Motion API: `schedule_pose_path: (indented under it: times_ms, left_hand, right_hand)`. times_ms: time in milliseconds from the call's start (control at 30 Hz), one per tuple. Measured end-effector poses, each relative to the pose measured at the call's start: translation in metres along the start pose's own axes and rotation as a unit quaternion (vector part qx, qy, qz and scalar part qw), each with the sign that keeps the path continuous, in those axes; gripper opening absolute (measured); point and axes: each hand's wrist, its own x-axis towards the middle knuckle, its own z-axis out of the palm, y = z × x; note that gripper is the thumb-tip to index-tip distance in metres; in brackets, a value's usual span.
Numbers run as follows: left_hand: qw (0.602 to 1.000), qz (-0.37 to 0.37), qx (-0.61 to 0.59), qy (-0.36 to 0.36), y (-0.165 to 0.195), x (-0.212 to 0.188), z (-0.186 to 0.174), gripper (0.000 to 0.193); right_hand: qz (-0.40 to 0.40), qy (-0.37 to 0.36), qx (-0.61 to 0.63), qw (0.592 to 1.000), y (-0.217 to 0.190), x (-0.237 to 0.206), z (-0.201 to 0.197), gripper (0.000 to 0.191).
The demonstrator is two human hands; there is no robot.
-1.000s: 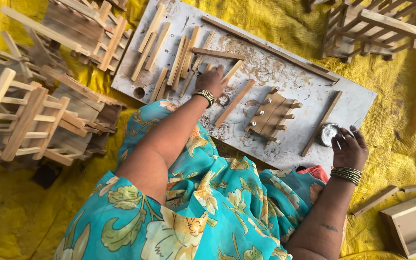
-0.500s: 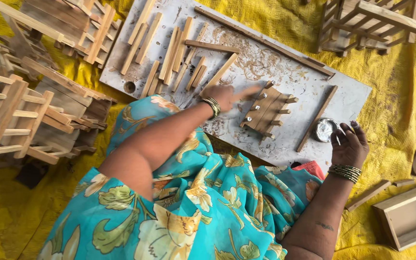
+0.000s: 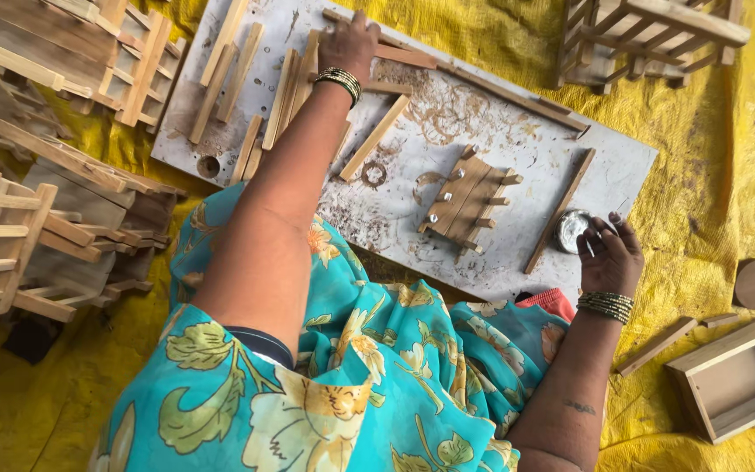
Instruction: The person sits on the floor assembling small wooden furniture pieces. They pick thin wooden sticks and slats from a board, apply white glue from a small metal bowl to the parts, and press the sticks into a small wooden chair frame, adding pieces one at a time and setting finished frames aside.
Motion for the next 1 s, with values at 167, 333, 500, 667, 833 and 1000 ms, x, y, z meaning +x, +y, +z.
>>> schedule_pose_path:
  times_ms: [167,333,500,667,833,1000]
  left_hand:
    - [0.982,-0.028,-0.027,-0.183,0.011,-0.043,-0.006,0.072]
    - [0.979,0.024,0.059,-0.194,0.021,-0.08,-0.005,0.122]
    - [0.978,-0.008,0.019,-0.206,0.021,-0.061,0.011,0.096]
    - [0.967,-0.071,-0.031,-0.242,0.026,-0.054,0.026,0.091]
    - [0.991,0.035,0.037,-0.126,0.053,-0.08,0.048,0.078]
    - [0.985,-0.014,-0.05,-0.166,0.058,-0.072,0.049,0.096]
  right_hand:
    - [-0.001,0.002,0.003,1.0,0.0,-0.003,0.002,0.025]
    - [-0.003,-0.008,0.009,1.0,-0.001,-0.004,0.005,0.025]
    - [-0.002,0.001,0.007,1.0,-0.001,-0.003,0.002,0.026]
    - [-0.003,0.006,0.017,1.0,0.001,-0.003,-0.002,0.027]
    - [-0.004,-0.007,0.012,1.0,0.001,-0.002,0.005,0.025]
    - [-0.001,0.003,0.012,1.0,0.0,-0.004,0.003,0.026]
